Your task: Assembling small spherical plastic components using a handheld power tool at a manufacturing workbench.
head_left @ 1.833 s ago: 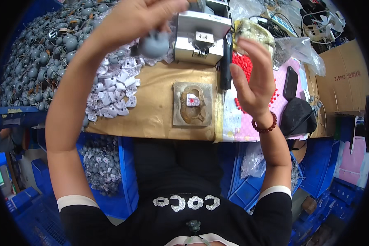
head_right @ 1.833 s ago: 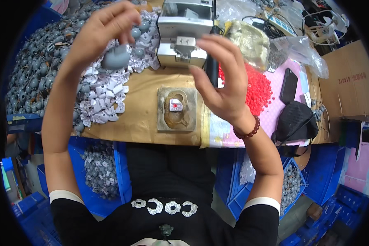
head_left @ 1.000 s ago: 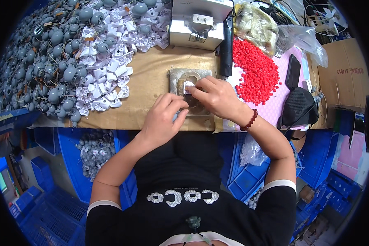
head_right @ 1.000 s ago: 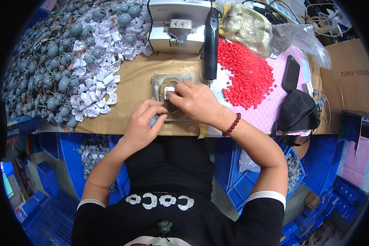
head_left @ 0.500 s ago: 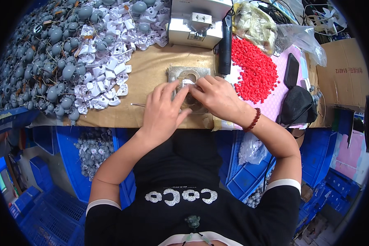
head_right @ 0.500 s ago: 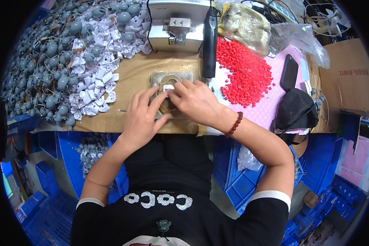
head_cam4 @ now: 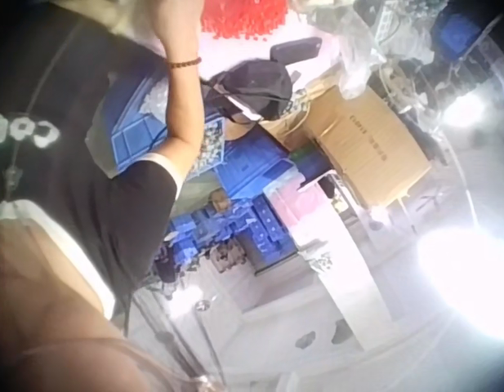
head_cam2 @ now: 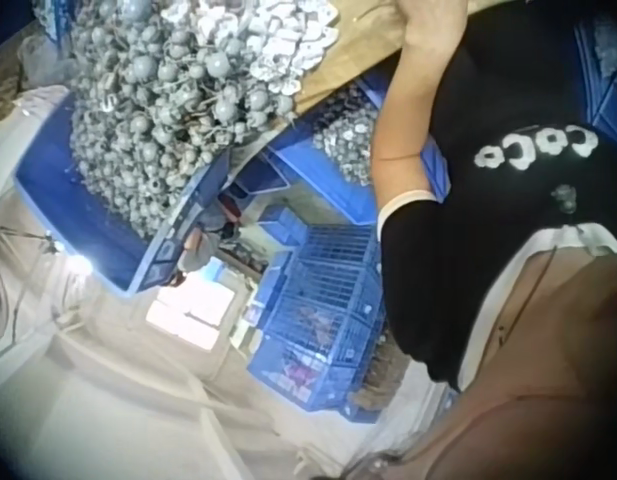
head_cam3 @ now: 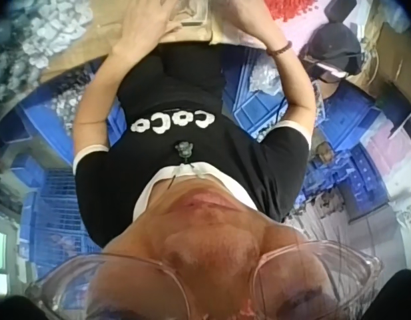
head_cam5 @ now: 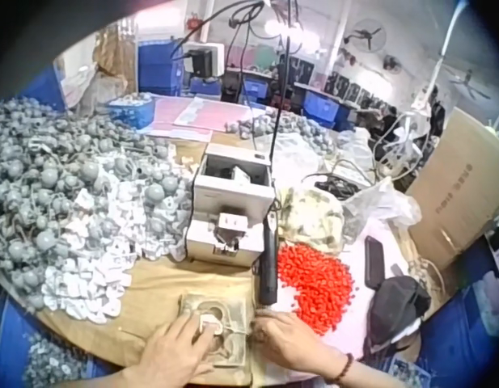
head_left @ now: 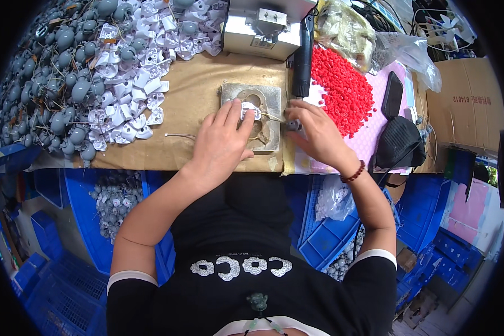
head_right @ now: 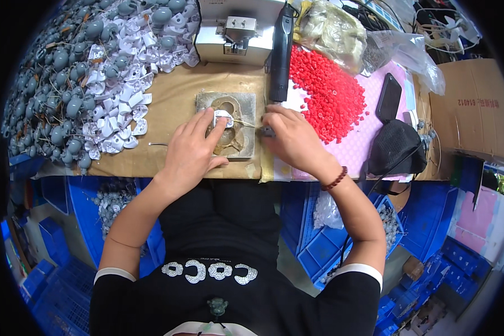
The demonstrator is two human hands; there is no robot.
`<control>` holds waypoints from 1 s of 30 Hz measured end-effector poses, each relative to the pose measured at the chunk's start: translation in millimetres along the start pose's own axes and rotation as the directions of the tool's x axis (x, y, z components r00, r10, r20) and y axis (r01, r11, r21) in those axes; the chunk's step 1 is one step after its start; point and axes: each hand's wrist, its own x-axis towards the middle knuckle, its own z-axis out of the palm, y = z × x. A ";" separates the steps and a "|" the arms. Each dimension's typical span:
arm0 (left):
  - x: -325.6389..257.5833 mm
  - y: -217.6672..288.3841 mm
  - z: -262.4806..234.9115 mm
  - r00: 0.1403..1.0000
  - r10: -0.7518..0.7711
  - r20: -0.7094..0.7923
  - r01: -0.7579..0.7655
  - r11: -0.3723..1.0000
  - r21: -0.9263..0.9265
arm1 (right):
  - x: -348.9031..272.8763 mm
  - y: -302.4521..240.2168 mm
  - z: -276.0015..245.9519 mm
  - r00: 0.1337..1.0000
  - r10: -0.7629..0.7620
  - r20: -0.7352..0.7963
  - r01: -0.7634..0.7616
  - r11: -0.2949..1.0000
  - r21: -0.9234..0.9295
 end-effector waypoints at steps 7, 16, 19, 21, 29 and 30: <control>-3.4 -4.4 4.8 0.997 0.004 -0.076 -0.007 0.999 -0.044 | 18.2 -7.2 16.5 0.919 0.157 -0.362 -0.039 0.949 0.312; -0.6 -8.8 16.3 0.976 0.013 -0.217 -0.006 0.999 0.036 | 61.2 -9.7 0.9 0.918 0.202 0.342 -0.357 0.040 0.933; 1.9 -10.7 18.6 0.965 0.016 -0.262 -0.008 0.999 0.031 | 69.0 -12.3 4.9 0.916 0.253 0.311 -0.393 0.419 0.818; 1.1 -14.1 20.1 0.961 0.009 -0.278 -0.010 1.000 -0.004 | 73.2 -12.3 9.3 0.954 0.226 0.196 -0.297 0.792 0.534; 3.3 -14.1 16.8 0.954 -0.011 -0.300 -0.006 0.999 -0.054 | 79.4 -21.4 13.6 0.985 0.166 0.054 -0.174 0.937 0.302; 3.1 -14.0 16.2 0.954 -0.014 -0.300 -0.003 0.999 -0.054 | 81.4 -24.4 10.7 0.992 0.121 0.040 -0.127 0.955 0.270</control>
